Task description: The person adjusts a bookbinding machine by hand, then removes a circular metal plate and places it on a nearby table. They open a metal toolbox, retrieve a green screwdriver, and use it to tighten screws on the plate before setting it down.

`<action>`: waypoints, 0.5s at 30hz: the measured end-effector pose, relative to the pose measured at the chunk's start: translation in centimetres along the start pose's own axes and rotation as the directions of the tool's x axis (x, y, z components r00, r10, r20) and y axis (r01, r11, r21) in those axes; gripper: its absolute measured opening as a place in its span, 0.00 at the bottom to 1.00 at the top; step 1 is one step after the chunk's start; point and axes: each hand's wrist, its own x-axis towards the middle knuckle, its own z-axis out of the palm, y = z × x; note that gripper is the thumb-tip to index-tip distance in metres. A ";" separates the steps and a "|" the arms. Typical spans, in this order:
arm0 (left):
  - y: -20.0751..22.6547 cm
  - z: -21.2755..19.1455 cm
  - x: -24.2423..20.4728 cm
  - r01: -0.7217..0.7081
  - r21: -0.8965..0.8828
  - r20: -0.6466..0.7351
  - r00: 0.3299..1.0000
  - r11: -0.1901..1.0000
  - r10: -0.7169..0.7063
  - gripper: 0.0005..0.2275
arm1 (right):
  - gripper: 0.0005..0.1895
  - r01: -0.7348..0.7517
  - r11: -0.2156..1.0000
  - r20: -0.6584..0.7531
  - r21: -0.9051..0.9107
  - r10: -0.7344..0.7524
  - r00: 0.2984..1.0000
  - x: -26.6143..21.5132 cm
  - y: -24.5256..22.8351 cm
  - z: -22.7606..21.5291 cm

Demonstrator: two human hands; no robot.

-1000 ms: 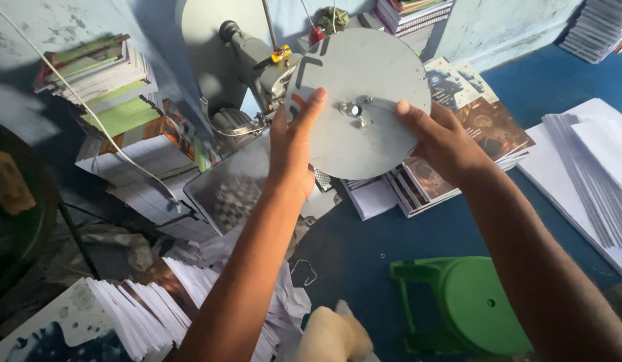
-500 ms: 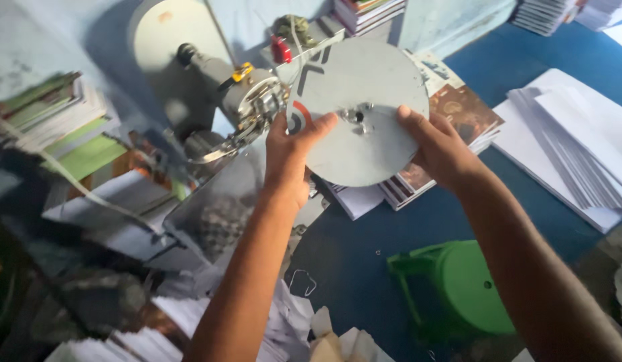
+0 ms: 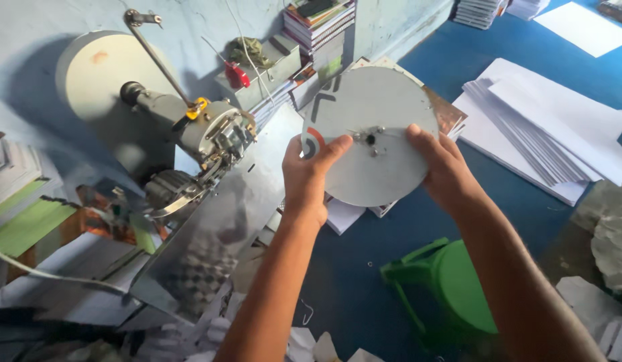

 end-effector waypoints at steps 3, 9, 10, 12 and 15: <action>-1.5 0.1 0.3 0.004 0.045 -0.003 1.000 0.999 -0.004 0.22 | 0.35 0.023 0.999 -0.041 0.038 -0.021 0.999 0.0 1.2 -0.9; -5.4 -0.5 0.9 -0.012 -0.004 0.039 0.999 1.000 0.012 0.23 | 0.34 0.033 0.997 -0.101 0.071 -0.026 0.995 0.5 5.1 -3.0; -6.3 -0.8 0.6 0.039 -0.050 0.041 0.998 0.998 -0.037 0.23 | 0.34 0.023 0.998 -0.135 0.052 -0.016 0.991 0.1 5.9 -3.5; -7.6 -1.3 0.6 0.027 0.007 0.038 0.999 1.000 -0.027 0.22 | 0.35 0.014 0.999 -0.134 0.045 -0.007 0.991 0.1 7.0 -4.1; -10.1 -2.3 0.6 0.035 0.002 0.027 0.999 0.999 -0.035 0.21 | 0.37 0.004 1.000 -0.153 0.013 -0.002 0.988 -0.1 9.2 -4.9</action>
